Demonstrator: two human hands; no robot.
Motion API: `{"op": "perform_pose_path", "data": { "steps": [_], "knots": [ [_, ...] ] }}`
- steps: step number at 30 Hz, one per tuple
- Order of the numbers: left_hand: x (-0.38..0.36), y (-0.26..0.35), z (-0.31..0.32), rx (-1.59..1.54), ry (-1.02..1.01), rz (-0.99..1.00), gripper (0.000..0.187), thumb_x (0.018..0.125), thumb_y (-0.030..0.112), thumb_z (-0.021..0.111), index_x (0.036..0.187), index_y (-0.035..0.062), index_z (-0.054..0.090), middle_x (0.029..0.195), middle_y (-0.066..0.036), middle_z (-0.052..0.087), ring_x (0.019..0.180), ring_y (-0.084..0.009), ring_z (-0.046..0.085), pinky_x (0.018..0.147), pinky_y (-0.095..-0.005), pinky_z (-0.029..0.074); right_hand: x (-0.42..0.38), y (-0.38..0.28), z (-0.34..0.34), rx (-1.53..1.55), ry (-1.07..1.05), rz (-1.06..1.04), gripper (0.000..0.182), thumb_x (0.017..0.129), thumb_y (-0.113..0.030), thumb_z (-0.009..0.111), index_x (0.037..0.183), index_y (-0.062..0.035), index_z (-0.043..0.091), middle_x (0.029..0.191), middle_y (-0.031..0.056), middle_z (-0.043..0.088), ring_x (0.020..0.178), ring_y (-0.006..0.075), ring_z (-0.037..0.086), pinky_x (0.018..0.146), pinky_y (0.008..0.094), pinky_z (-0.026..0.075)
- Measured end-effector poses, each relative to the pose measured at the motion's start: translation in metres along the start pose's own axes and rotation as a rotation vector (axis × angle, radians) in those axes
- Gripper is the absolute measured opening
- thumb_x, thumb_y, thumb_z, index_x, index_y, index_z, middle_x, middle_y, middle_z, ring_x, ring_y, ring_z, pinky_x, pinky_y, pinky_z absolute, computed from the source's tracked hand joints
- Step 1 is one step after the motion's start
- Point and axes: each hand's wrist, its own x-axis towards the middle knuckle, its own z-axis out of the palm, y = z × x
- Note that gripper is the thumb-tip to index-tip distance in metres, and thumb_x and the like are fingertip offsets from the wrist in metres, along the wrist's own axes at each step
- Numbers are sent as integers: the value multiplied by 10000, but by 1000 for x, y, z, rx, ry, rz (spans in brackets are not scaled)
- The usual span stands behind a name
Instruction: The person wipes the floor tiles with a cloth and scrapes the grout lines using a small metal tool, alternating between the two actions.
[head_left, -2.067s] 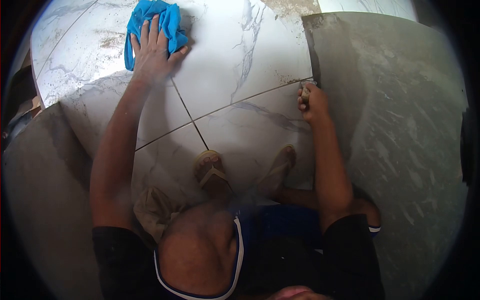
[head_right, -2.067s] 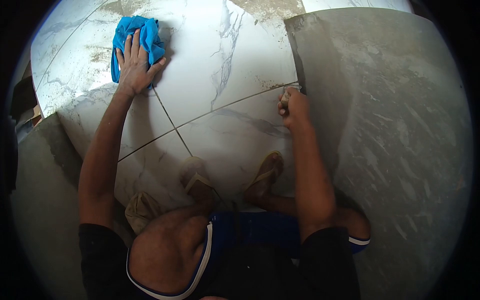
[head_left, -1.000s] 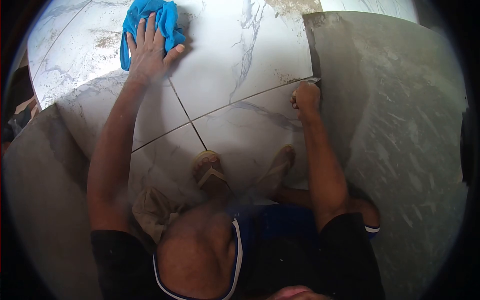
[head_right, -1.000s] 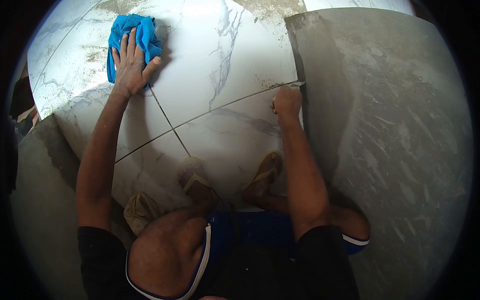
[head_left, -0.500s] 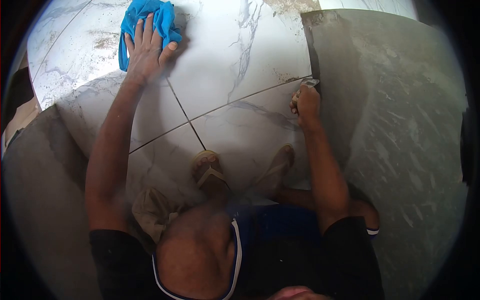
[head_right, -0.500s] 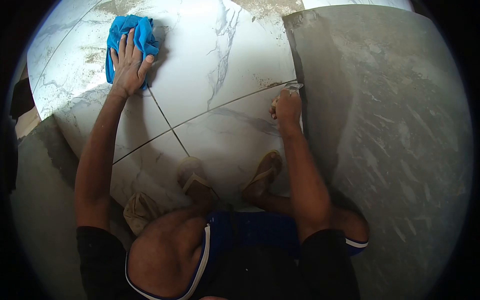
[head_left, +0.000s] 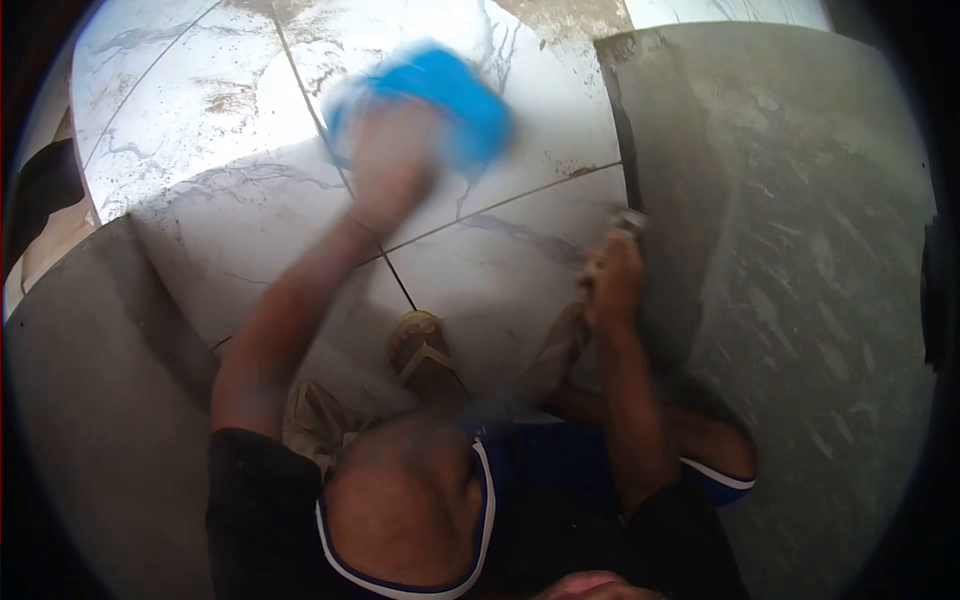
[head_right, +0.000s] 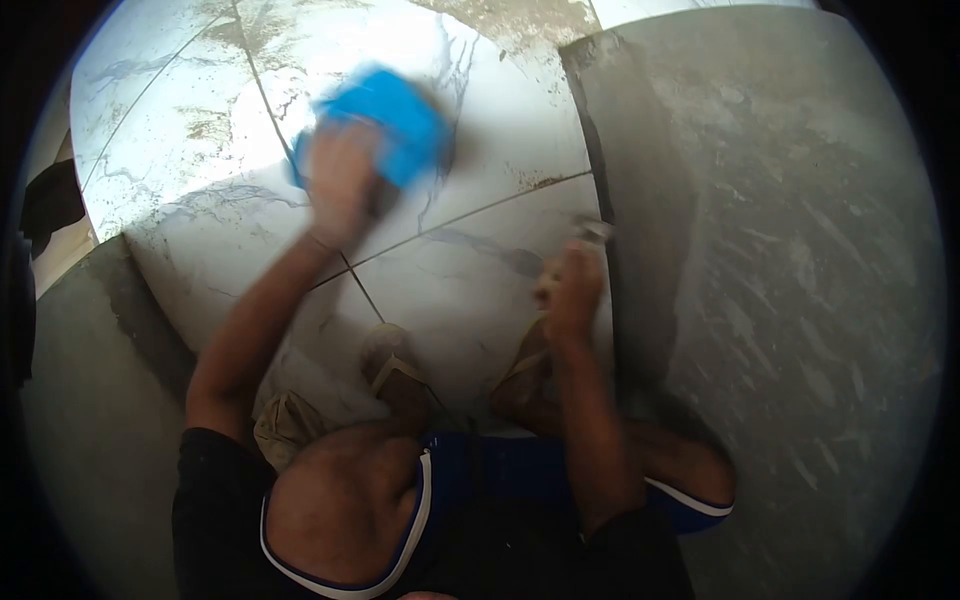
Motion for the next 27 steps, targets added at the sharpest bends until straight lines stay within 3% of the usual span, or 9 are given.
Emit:
{"op": "perform_pose_path", "data": {
  "steps": [3,4,5,6,7,8,17,23,27],
  "knots": [
    [-29,110,66,-380,-552,293,415,827,161,651,1231,65,653,1189,-115,640,1207,-334,589,1146,-613,371,-1,-40,-24,25,243,-105,233,1060,-335,514,1021,-112,571,777,34,587,520,110,523,418,252,433],
    [-42,131,71,-294,-504,662,351,880,176,598,1198,45,670,1203,-145,644,1205,-336,592,1155,-605,363,-2,-41,-32,-39,232,-139,253,1058,-357,512,1031,-114,579,801,34,593,529,106,511,424,246,425],
    [-55,145,96,-556,-4,669,332,899,183,576,1176,32,681,1221,-171,644,1213,-347,589,1181,-614,323,-7,-50,-25,50,279,-95,262,1061,-369,504,1045,-116,573,793,23,580,520,101,495,427,233,410],
    [-54,170,128,-546,-722,744,294,889,213,585,1098,45,707,1222,-170,651,1241,-355,578,1215,-616,273,-5,-43,-36,-27,184,-136,269,1062,-376,498,1069,-114,563,779,13,555,529,95,492,429,229,397],
    [-69,172,160,-605,-257,686,255,860,232,606,1008,54,712,1144,-139,664,1201,-323,594,1199,-615,285,-7,-43,-29,70,158,-133,280,1062,-378,492,1091,-106,551,756,7,516,520,91,470,423,225,380],
    [-46,169,158,-536,-371,712,232,848,244,619,961,66,715,1113,-116,672,1185,-298,602,1170,-606,324,-14,-47,-22,47,78,-116,291,1059,-391,499,1097,-106,550,768,2,509,547,85,474,440,221,384],
    [118,-76,71,220,180,-434,373,963,236,605,1261,13,619,1300,-167,634,1306,-342,539,1181,-579,282,-15,-18,-20,-87,31,-118,347,1065,-362,511,1242,-73,583,934,43,573,806,104,576,573,222,449],
    [24,58,59,-160,21,409,337,915,218,585,1192,40,657,1225,-131,646,1287,-339,564,1225,-572,284,-16,-17,-6,-75,22,-108,337,1044,-414,524,1166,-102,563,842,-4,547,652,89,515,532,240,434],
    [-80,78,100,-457,-289,438,252,930,205,581,1143,104,672,1231,-101,638,1335,-294,533,1254,-526,255,-25,-9,4,0,-77,-169,335,1063,-396,509,1154,-78,554,812,8,552,615,95,518,527,255,445]
  ]
}}
